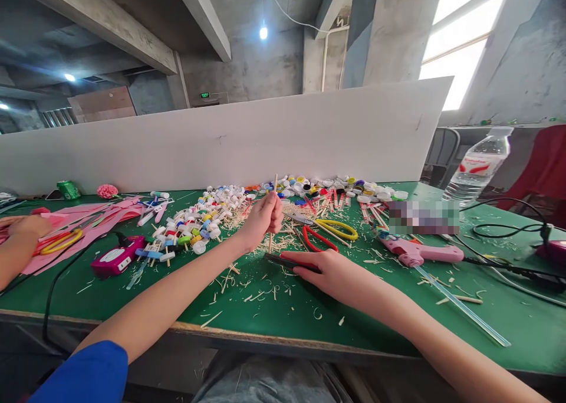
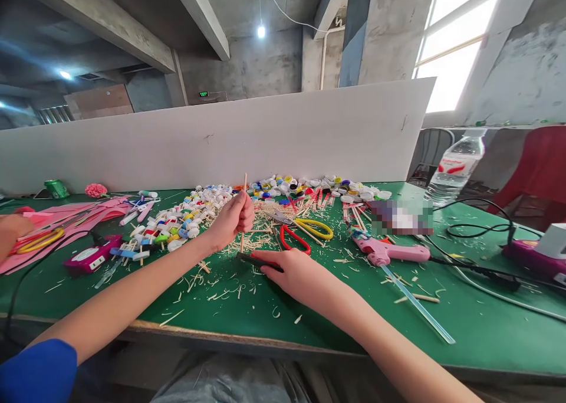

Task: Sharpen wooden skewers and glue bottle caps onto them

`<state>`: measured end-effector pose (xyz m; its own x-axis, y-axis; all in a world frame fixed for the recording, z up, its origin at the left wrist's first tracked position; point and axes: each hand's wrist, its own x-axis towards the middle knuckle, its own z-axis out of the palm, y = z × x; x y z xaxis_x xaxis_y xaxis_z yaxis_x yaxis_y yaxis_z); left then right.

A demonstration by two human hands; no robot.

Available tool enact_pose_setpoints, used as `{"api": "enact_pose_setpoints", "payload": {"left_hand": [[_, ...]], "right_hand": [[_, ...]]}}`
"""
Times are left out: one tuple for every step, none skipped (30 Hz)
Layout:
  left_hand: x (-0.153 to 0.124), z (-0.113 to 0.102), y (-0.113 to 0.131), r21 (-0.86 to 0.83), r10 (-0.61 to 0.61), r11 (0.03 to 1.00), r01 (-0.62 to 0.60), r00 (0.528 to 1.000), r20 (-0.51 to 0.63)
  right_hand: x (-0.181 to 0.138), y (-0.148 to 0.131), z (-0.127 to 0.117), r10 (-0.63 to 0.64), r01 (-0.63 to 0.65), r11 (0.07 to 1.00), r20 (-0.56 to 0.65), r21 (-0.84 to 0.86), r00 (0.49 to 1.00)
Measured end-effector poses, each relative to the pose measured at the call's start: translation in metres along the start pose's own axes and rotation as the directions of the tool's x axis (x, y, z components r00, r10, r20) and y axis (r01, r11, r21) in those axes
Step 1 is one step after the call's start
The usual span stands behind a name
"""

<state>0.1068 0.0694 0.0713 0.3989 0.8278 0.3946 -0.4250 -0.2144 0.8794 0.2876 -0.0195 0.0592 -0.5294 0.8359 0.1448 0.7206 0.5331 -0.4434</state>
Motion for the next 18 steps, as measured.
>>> {"api": "enact_pose_setpoints", "payload": {"left_hand": [[0.001,-0.003,0.000,-0.014,-0.008,1.000,0.007,1.000,-0.023],[0.003,-0.007,-0.001,-0.032,-0.016,0.999,0.015,0.999,-0.050],[0.004,-0.012,-0.002,-0.051,-0.025,0.998,0.021,0.997,-0.074],[0.005,-0.016,-0.002,-0.070,-0.031,0.997,0.025,0.995,-0.093],[0.006,-0.019,-0.003,-0.086,-0.035,0.996,0.026,0.994,-0.106],[0.006,-0.022,-0.004,-0.098,-0.035,0.995,0.024,0.993,-0.116],[0.006,-0.023,-0.005,-0.105,-0.029,0.994,0.016,0.992,-0.122],[0.006,-0.024,-0.005,-0.108,-0.021,0.994,0.007,0.992,-0.124],[0.006,-0.024,-0.006,-0.108,-0.013,0.994,-0.001,0.992,-0.124],[0.005,-0.023,-0.006,-0.109,-0.005,0.994,-0.008,0.992,-0.126],[0.004,-0.023,-0.006,-0.111,-0.003,0.994,-0.011,0.992,-0.127],[0.004,-0.022,-0.006,-0.115,-0.003,0.993,-0.012,0.992,-0.128],[0.004,-0.022,-0.007,-0.120,-0.006,0.993,-0.009,0.992,-0.129],[0.004,-0.023,-0.007,-0.125,-0.009,0.992,-0.008,0.991,-0.133],[0.004,-0.024,-0.008,-0.131,-0.010,0.991,-0.008,0.990,-0.139],[0.004,-0.025,-0.008,-0.136,-0.010,0.991,-0.010,0.989,-0.145],[0.004,-0.026,-0.009,-0.139,-0.011,0.990,-0.010,0.988,-0.153],[0.004,-0.027,-0.009,-0.139,-0.012,0.990,-0.010,0.987,-0.160]], "right_hand": [[-0.001,0.001,0.000,-0.010,0.010,1.000,-0.010,0.010,1.000],[-0.001,0.001,0.000,-0.019,0.019,1.000,-0.028,0.019,0.999],[-0.002,0.002,0.000,-0.024,0.026,0.999,-0.056,0.023,0.998],[-0.002,0.003,0.000,-0.027,0.029,0.999,-0.095,0.016,0.995],[-0.002,0.005,0.001,-0.027,0.026,1.000,-0.139,-0.004,0.990],[-0.002,0.007,0.002,-0.023,0.016,0.999,-0.178,-0.039,0.984],[-0.002,0.008,0.003,-0.018,0.001,0.996,-0.205,-0.085,0.979],[-0.001,0.010,0.005,-0.017,-0.013,0.991,-0.217,-0.134,0.976],[-0.001,0.011,0.006,-0.021,-0.019,0.984,-0.219,-0.175,0.975],[0.000,0.012,0.007,-0.028,-0.017,0.979,-0.220,-0.202,0.975],[0.000,0.013,0.008,-0.038,-0.011,0.976,-0.222,-0.216,0.974],[0.000,0.013,0.009,-0.049,-0.002,0.975,-0.227,-0.221,0.973],[0.000,0.012,0.009,-0.057,0.004,0.974,-0.231,-0.225,0.971],[-0.001,0.011,0.009,-0.061,0.006,0.972,-0.228,-0.233,0.972],[-0.002,0.010,0.009,-0.057,0.002,0.969,-0.216,-0.247,0.975],[-0.003,0.008,0.008,-0.047,-0.007,0.965,-0.197,-0.263,0.979],[-0.004,0.006,0.007,-0.033,-0.017,0.961,-0.177,-0.275,0.984],[-0.004,0.005,0.006,-0.020,-0.026,0.959,-0.160,-0.282,0.987]]}}
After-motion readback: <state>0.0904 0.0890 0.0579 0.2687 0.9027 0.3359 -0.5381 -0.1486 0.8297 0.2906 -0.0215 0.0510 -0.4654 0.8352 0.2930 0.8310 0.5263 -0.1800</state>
